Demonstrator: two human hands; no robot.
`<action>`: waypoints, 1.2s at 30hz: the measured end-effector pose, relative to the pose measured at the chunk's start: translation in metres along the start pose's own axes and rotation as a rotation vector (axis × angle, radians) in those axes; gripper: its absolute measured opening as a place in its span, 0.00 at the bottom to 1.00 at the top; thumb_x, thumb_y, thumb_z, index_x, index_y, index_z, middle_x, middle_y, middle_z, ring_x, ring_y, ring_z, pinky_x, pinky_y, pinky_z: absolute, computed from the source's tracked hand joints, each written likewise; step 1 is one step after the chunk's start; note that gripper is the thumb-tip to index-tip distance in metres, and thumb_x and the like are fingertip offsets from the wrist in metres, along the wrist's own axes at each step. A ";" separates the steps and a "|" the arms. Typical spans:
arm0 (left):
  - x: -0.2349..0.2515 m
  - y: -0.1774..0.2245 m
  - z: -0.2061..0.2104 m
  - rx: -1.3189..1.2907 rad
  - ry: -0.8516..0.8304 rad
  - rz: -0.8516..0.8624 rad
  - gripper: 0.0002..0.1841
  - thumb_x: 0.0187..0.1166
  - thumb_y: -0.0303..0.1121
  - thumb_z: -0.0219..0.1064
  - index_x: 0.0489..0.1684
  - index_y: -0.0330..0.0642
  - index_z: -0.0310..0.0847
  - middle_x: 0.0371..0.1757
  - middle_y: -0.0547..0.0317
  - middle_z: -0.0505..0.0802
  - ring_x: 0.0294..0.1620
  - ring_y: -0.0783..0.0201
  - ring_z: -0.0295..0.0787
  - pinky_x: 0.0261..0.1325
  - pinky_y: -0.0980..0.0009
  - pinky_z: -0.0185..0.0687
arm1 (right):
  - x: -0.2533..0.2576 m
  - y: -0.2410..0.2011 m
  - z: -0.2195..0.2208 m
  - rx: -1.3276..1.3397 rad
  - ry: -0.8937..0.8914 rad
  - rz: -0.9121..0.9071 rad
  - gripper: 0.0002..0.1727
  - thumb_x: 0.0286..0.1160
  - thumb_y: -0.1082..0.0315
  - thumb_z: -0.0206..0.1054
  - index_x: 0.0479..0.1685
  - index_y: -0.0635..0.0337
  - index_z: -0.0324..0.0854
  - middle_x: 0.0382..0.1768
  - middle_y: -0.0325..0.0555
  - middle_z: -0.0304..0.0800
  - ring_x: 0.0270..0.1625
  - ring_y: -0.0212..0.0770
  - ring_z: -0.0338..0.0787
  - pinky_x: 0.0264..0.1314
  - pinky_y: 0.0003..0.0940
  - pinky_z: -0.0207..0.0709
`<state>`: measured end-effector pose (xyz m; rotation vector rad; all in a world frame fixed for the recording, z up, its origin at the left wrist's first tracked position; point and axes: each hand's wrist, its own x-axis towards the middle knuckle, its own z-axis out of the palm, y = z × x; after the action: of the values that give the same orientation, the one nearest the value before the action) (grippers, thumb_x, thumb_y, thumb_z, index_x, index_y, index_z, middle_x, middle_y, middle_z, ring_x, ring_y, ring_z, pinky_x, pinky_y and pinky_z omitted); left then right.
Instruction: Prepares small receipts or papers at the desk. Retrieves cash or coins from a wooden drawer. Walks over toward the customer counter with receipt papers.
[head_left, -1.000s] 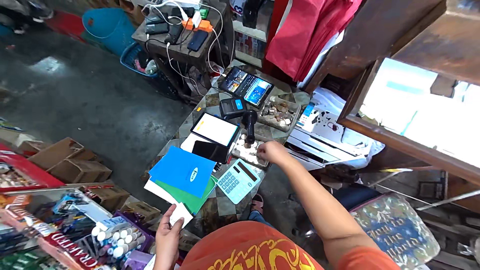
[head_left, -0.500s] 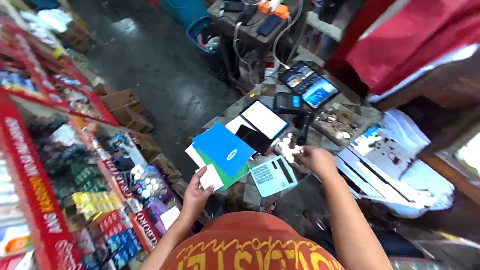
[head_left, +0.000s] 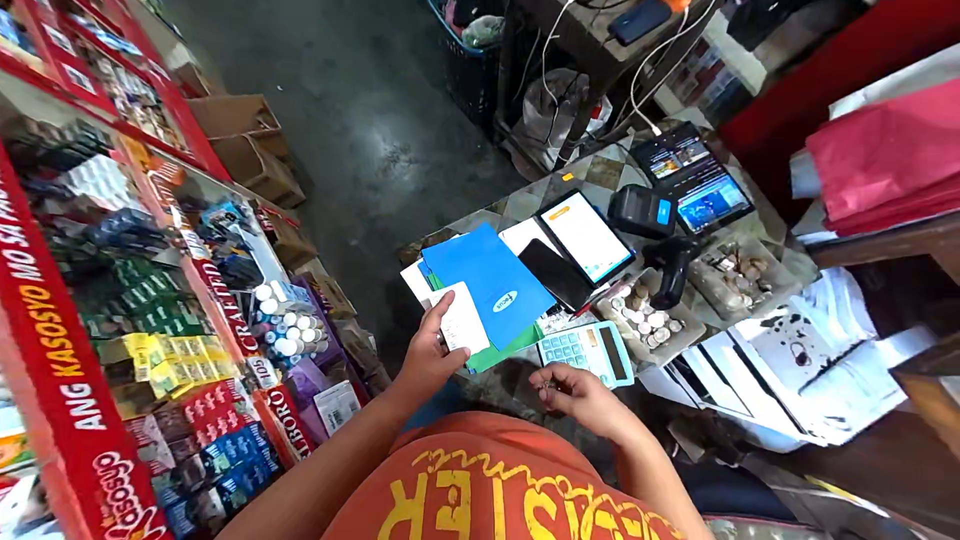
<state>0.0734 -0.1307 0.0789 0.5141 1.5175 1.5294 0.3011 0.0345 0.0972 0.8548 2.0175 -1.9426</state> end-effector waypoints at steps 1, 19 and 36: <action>0.004 -0.002 -0.004 0.004 -0.016 0.001 0.50 0.65 0.13 0.68 0.95 0.41 0.46 0.86 0.38 0.67 0.64 0.58 0.89 0.60 0.65 0.92 | 0.002 -0.005 0.004 0.167 0.043 0.018 0.12 0.77 0.73 0.66 0.56 0.64 0.84 0.46 0.40 0.92 0.43 0.31 0.92 0.50 0.29 0.89; 0.067 0.040 -0.025 -0.046 -0.327 0.088 0.64 0.60 0.08 0.68 0.97 0.61 0.25 0.85 0.47 0.71 0.70 0.53 0.87 0.65 0.55 0.92 | 0.025 -0.044 0.052 1.156 0.442 0.049 0.18 0.79 0.83 0.49 0.59 0.67 0.81 0.52 0.58 0.96 0.52 0.47 0.98 0.45 0.34 0.93; 0.055 0.083 -0.066 -0.005 -0.241 0.199 0.59 0.59 0.07 0.69 0.96 0.43 0.34 0.89 0.40 0.61 0.69 0.53 0.88 0.62 0.57 0.94 | 0.071 -0.036 0.064 1.245 0.338 0.035 0.17 0.88 0.73 0.46 0.59 0.66 0.80 0.53 0.59 0.95 0.54 0.52 0.97 0.49 0.41 0.93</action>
<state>-0.0326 -0.1113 0.1301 0.8368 1.3072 1.5574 0.2089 -0.0080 0.0833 1.4560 0.6301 -3.1249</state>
